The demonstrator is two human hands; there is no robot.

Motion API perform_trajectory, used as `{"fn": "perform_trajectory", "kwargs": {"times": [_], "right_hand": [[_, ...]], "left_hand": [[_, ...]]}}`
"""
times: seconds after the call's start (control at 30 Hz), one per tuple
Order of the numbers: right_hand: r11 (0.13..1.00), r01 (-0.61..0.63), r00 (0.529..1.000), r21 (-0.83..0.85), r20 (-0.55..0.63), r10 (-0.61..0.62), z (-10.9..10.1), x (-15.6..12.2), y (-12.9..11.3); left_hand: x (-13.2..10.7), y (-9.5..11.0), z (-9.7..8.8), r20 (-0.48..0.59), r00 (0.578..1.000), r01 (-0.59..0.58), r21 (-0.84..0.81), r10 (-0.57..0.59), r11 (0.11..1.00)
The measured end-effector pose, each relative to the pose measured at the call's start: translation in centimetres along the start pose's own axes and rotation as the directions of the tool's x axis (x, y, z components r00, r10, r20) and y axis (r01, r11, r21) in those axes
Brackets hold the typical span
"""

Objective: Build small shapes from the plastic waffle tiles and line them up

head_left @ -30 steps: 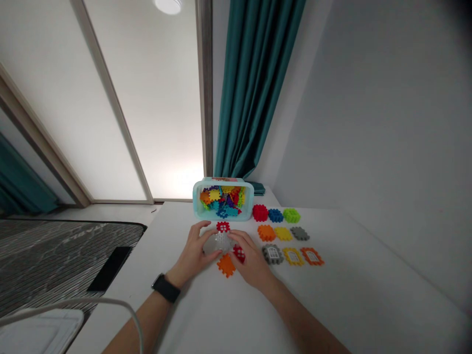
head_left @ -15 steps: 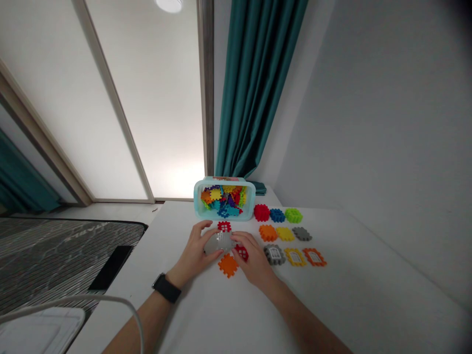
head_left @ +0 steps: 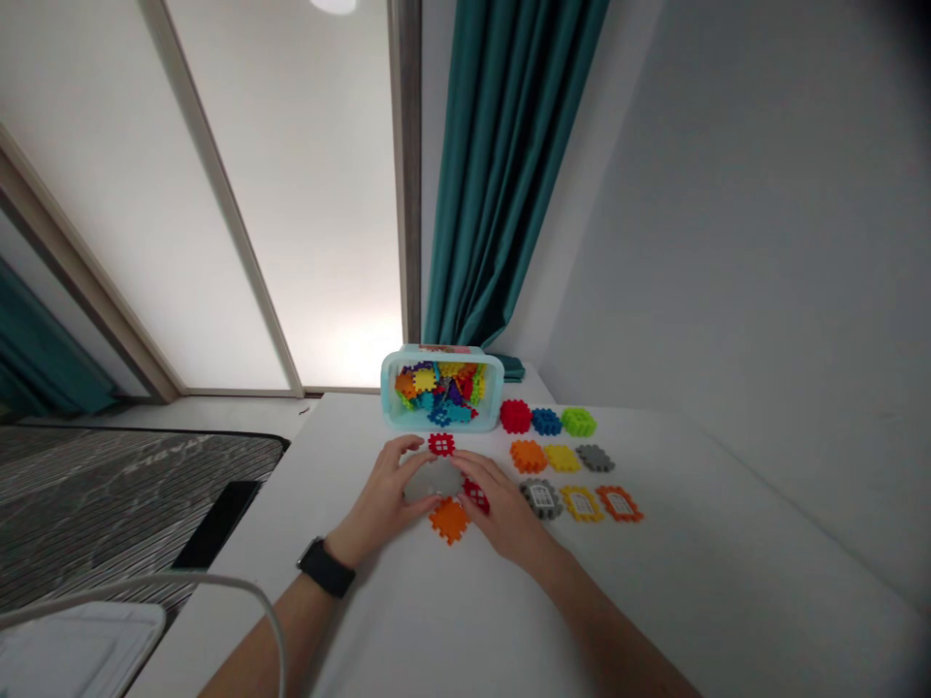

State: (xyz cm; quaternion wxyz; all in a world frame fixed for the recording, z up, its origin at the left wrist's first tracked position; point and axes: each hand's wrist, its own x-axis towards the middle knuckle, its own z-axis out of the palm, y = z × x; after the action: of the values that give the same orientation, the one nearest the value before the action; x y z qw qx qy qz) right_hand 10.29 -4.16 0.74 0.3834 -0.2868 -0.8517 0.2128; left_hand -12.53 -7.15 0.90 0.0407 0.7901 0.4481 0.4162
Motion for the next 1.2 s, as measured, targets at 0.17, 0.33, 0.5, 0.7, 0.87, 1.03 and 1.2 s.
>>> {"fn": "perform_trajectory", "kwargs": {"times": [0.17,0.33,0.5,0.7,0.87,1.03,1.2], "right_hand": [[1.000,-0.027,0.999,-0.005,-0.026,0.027,0.1,-0.1,0.2],[0.998,-0.061,0.995,0.017,-0.077,0.062,0.6,-0.1,0.0],[0.997,-0.071,0.995,-0.005,-0.068,0.070,0.9,-0.3,0.1],[0.999,-0.039,0.999,-0.026,-0.031,0.038,0.1,-0.2,0.6],[0.998,-0.008,1.000,-0.054,0.015,0.009,0.0,-0.2,0.3],[0.999,0.011,0.998,-0.052,0.062,-0.008,-0.1,-0.2,-0.1],[0.999,0.007,0.998,-0.047,0.070,-0.003,-0.1,-0.2,-0.2]], "left_hand": [[0.1,0.1,-0.2,-0.038,0.999,0.010,0.018,-0.009,1.000],[0.1,0.0,-0.1,-0.064,0.998,-0.007,0.033,0.009,0.999],[0.2,-0.2,-0.2,-0.056,0.998,-0.022,0.044,0.024,0.999],[0.4,-0.8,-0.6,-0.013,0.999,-0.029,0.042,0.030,0.999],[0.3,-0.9,-0.8,0.028,0.998,-0.052,0.052,0.051,0.997],[0.1,-0.9,-0.7,0.057,0.997,-0.054,0.051,0.051,0.997],[0.1,-0.6,-0.8,0.061,0.996,-0.068,0.089,0.062,0.994]]}}
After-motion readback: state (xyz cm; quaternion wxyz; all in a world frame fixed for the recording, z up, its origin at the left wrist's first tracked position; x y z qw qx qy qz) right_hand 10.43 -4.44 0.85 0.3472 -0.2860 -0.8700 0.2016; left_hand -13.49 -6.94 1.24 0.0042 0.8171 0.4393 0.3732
